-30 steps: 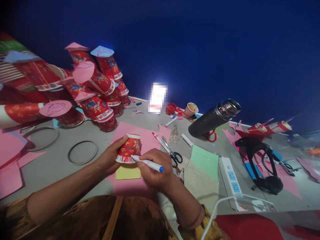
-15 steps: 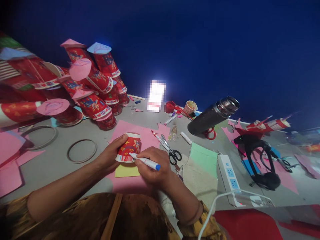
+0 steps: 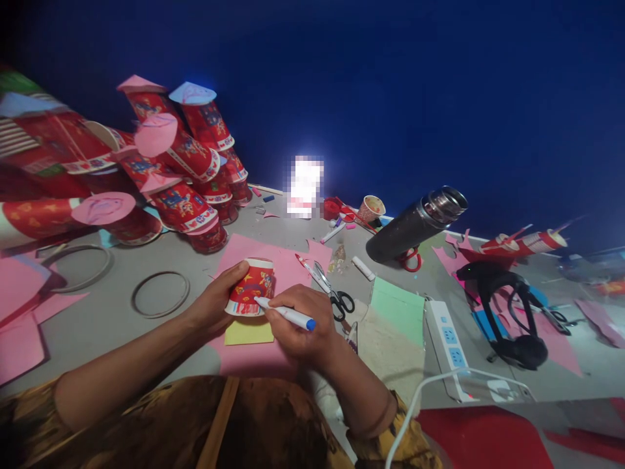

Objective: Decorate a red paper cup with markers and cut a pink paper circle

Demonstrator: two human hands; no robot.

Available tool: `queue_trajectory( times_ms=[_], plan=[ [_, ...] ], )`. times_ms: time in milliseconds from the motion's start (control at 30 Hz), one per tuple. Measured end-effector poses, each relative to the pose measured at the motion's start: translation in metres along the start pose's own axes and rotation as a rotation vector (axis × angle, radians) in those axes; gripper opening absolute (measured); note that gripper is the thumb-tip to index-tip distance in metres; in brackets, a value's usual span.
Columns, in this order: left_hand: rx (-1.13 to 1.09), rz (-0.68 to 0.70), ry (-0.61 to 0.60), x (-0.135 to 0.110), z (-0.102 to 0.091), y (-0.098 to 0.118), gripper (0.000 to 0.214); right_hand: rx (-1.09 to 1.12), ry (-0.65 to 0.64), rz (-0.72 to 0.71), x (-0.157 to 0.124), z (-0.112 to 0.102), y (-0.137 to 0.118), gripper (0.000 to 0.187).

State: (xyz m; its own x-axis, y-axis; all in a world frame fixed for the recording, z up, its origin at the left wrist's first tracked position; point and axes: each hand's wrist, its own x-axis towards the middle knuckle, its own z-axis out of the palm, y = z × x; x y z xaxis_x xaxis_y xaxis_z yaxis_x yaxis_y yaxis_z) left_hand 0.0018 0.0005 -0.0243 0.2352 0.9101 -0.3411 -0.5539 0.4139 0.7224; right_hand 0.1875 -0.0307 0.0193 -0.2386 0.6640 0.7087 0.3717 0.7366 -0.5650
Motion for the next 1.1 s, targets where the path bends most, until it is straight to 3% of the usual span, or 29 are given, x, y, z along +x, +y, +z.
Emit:
queue_trajectory(
  times_ms=[167,400,667,1100],
  plan=[
    [0.019,0.003,-0.021,-0.0016,-0.0005,-0.0013,0.050,-0.021,-0.035,0.000,0.0003,0.0004,-0.0009,0.011],
    [-0.054,-0.077,0.033,-0.0004,0.0004,0.0010,0.038,-0.031,0.024,0.048,0.0039,-0.0078,-0.0044,0.010],
    [-0.036,-0.025,0.020,-0.0018,0.0012,-0.0003,0.041,-0.007,-0.039,0.041,0.0018,-0.0035,-0.0030,0.010],
    [0.014,0.004,-0.029,-0.0017,0.0010,-0.0006,0.050,-0.002,-0.036,0.057,0.0018,-0.0053,-0.0028,0.010]
  ],
)
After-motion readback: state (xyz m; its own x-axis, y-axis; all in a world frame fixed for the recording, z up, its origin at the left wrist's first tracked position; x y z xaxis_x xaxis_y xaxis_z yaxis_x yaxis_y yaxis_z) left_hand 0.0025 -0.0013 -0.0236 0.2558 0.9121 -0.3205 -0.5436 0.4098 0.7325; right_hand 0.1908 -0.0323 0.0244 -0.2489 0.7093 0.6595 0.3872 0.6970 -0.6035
